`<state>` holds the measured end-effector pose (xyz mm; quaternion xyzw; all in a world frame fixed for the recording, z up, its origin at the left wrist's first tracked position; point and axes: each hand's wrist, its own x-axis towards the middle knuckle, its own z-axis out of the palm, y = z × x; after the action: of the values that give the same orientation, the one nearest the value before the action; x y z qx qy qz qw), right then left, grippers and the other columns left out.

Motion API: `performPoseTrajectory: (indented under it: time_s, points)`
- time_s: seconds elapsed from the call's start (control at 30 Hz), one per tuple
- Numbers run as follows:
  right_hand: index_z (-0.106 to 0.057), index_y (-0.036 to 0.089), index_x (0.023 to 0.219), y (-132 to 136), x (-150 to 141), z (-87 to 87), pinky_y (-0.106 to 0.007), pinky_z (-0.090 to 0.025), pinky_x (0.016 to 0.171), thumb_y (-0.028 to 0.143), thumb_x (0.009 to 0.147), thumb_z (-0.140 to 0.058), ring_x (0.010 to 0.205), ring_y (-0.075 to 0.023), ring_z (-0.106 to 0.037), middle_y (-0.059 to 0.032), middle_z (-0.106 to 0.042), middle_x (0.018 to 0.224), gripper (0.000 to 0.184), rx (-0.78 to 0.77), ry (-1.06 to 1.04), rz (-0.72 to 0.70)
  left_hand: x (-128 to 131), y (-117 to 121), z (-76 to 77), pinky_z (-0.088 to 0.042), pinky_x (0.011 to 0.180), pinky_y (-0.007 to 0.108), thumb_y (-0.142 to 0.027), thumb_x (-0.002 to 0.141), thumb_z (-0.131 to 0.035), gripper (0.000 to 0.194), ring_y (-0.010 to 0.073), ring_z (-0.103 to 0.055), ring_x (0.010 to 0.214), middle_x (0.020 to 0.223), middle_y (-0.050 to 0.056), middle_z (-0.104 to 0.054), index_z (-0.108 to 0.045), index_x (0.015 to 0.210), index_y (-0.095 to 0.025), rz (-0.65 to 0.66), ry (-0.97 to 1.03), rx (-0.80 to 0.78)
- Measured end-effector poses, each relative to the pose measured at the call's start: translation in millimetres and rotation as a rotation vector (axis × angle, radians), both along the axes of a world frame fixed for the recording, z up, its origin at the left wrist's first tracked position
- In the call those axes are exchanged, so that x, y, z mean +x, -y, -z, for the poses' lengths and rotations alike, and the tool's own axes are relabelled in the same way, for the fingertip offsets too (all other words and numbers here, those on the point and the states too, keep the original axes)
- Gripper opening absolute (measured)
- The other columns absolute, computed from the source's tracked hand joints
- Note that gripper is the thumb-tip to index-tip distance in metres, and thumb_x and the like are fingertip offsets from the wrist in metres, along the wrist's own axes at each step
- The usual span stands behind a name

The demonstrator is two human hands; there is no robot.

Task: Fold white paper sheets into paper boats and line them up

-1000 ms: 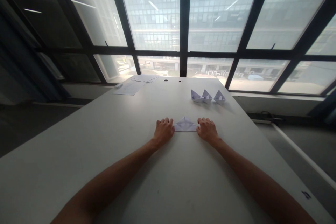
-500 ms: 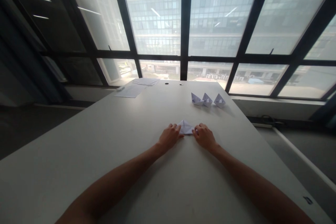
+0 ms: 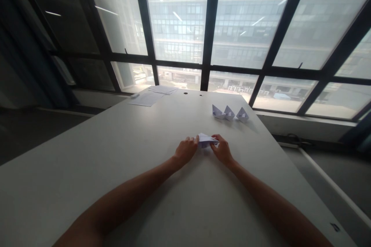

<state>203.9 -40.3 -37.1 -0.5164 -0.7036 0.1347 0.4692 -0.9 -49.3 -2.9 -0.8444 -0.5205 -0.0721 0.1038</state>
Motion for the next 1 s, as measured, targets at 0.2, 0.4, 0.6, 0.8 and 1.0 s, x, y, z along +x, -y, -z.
performPoseTrajectory:
  time_s: [0.2, 0.4, 0.6, 0.8, 1.0]
  points:
    - [-0.056, 0.017, 0.126, 1.7, -6.5, -3.6, -0.027, -0.050, 0.064, 0.026, 0.079, -0.061, 0.073, -0.0170, -0.060, -0.0071, -0.069, 0.100, 0.048, 0.004, -0.231, -0.021, 4.6, -0.1, -5.8, -0.052, 0.077, 0.033, -0.017, 0.098, -0.042, 0.033, 0.0230, -0.069, 0.085, 0.104, 0.011, -0.071, -0.057, 0.128, -0.020, 0.008, 0.472, -0.031]
    - [-0.065, 0.018, 0.118, 6.5, -5.8, -3.5, -0.036, -0.052, 0.086, 0.019, 0.087, -0.049, 0.095, -0.0231, -0.065, -0.0091, -0.070, 0.107, 0.036, 0.033, -0.163, -0.160, 11.7, -3.1, 8.6, -0.055, 0.064, 0.029, -0.029, 0.094, -0.047, 0.036, 0.0170, -0.064, 0.070, 0.090, 0.005, -0.069, -0.058, 0.127, -0.021, 0.099, 1.252, -0.364]
    - [-0.073, 0.024, 0.111, 6.7, 1.9, -7.5, -0.040, -0.044, 0.103, 0.007, 0.077, -0.045, 0.117, -0.0226, -0.058, -0.0077, -0.065, 0.124, 0.048, 0.141, -0.336, -0.224, 5.5, -7.3, 7.3, -0.057, 0.071, 0.032, -0.027, 0.080, -0.061, 0.039, 0.0161, -0.063, 0.076, 0.091, 0.007, -0.066, -0.064, 0.117, -0.016, 0.081, 1.789, -0.849]
    - [-0.078, 0.024, 0.102, 7.7, 4.7, -9.0, -0.040, -0.046, 0.101, 0.007, 0.072, -0.043, 0.120, -0.0240, -0.057, -0.0069, -0.063, 0.129, 0.048, 0.102, -0.404, -0.232, 4.5, -2.7, 3.2, -0.056, 0.078, 0.034, -0.036, 0.078, -0.072, 0.044, 0.0180, -0.064, 0.082, 0.096, 0.009, -0.065, -0.062, 0.115, -0.015, 0.132, 1.864, -0.990]
    - [-0.061, 0.025, 0.131, 4.1, 3.1, -4.9, -0.043, -0.053, 0.093, 0.027, 0.078, -0.058, 0.120, -0.0282, -0.057, -0.0083, -0.057, 0.139, 0.052, -0.137, -0.693, -0.336, 3.9, -6.0, 10.8, -0.057, 0.077, 0.036, -0.032, 0.062, -0.089, 0.074, 0.0174, -0.064, 0.079, 0.089, 0.004, -0.064, -0.054, 0.125, -0.018, 0.128, 1.755, -0.696]
